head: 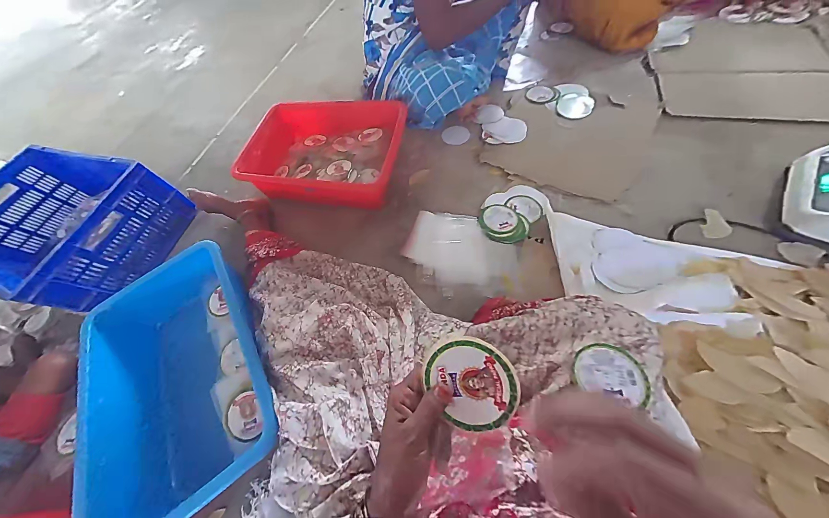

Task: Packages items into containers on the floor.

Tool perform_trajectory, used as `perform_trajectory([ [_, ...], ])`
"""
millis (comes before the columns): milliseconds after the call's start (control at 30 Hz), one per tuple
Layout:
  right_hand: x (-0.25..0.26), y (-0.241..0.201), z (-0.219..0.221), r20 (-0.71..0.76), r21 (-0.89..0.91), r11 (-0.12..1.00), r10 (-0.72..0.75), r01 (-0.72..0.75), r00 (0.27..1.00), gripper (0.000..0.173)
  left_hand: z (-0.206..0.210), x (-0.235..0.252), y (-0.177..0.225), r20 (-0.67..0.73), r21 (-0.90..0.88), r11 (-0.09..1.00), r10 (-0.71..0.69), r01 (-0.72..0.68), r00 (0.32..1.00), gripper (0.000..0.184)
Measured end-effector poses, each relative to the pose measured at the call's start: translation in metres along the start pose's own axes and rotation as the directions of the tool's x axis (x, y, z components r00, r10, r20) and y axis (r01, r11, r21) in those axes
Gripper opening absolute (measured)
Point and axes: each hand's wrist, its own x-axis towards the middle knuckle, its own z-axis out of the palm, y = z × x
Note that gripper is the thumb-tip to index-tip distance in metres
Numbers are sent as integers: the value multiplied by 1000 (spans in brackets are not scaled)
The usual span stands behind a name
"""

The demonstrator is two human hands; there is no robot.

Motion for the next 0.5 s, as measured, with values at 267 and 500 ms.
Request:
perform_trajectory([
  [267,-10,79,27,-310,-259,914,228,-312,923,35,-1,-2,-4,77,33,999,25,-27,997,23],
  [500,-9,81,20,-338,79,942,332,-325,881,11,-2,-3,-5,71,11,1000,-16,16,997,23],
])
